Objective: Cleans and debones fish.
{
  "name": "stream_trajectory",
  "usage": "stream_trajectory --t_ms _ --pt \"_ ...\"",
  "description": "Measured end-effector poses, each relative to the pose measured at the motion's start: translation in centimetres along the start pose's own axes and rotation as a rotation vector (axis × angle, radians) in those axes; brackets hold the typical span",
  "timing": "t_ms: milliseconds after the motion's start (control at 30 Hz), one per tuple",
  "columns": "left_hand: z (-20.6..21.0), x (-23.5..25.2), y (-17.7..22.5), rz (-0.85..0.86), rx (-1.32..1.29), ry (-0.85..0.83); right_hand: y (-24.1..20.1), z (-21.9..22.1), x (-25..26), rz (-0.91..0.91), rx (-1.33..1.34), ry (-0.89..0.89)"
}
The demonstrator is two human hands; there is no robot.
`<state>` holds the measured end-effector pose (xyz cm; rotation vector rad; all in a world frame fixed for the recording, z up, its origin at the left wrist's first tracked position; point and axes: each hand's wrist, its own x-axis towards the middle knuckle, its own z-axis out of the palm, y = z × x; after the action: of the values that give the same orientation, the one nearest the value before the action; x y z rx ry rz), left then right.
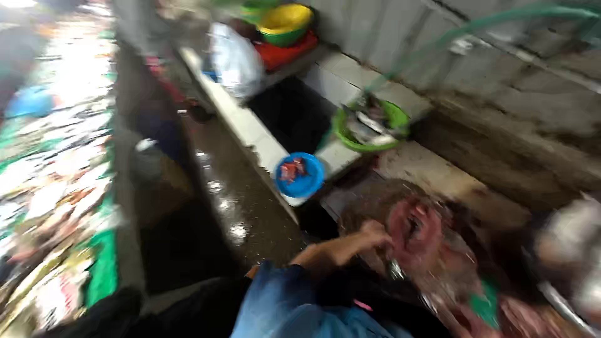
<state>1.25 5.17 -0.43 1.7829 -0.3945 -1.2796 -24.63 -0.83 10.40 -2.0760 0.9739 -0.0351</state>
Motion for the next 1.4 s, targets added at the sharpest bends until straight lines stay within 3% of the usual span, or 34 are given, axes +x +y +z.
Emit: stream_trajectory --t_ms 33,67,167,300,467,600,867,1000,1033,1100,1200,1233,1300,1367,1400 --pt "0.0 0.2 0.2 0.008 -0.114 -0.016 5.9 1.6 1.1 -0.141 0.148 0.1" --pt "0.2 0.8 0.0 -0.008 -0.243 -0.047 8.8 2.3 1.5 -0.139 0.266 0.136" --pt "1.6 2.9 -1.3 -0.033 -0.517 -0.082 8.2 2.5 2.7 0.003 0.557 0.041" --pt "2.6 4.3 -2.8 0.017 -0.527 -0.07 8.1 3.4 4.2 0.001 0.653 -0.093" --pt "3.1 4.6 -3.3 0.077 -0.633 -0.088 7.4 3.7 4.7 0.073 0.554 -0.089" --pt "3.5 5.3 -4.4 0.11 -0.609 -0.118 7.6 4.4 5.0 0.055 0.514 -0.076" --pt "4.0 6.2 -4.4 0.087 -0.804 -0.119 10.0 7.7 8.1 -0.045 0.58 -0.01" --pt "3.5 6.9 -3.9 0.073 -0.677 -0.171 8.2 4.7 8.8 0.063 0.106 -0.18" --pt "3.7 6.7 -3.4 0.044 -0.651 -0.167 8.0 3.3 8.2 0.074 0.17 -0.185" --pt "4.8 6.0 -2.6 -0.04 -0.721 -0.126 8.6 0.7 6.1 -0.008 0.673 -0.135" --pt "7.6 5.4 -1.5 -0.137 -0.919 -0.043 8.8 1.3 4.6 -0.174 1.254 0.213" --pt "8.5 5.3 -1.4 -0.14 -0.927 -0.03 8.6 2.2 4.8 -0.215 1.193 0.372" --pt "9.6 4.9 -1.4 -0.106 -0.867 -0.024 8.1 3.6 5.0 -0.149 0.559 0.562" --pt "9.8 4.9 -1.5 -0.073 -0.793 0.002 7.2 4.7 4.7 0.034 -0.199 0.535" --pt "9.7 4.9 -1.8 -0.069 -0.752 0.012 7.1 5.1 4.5 0.105 -0.346 0.504"
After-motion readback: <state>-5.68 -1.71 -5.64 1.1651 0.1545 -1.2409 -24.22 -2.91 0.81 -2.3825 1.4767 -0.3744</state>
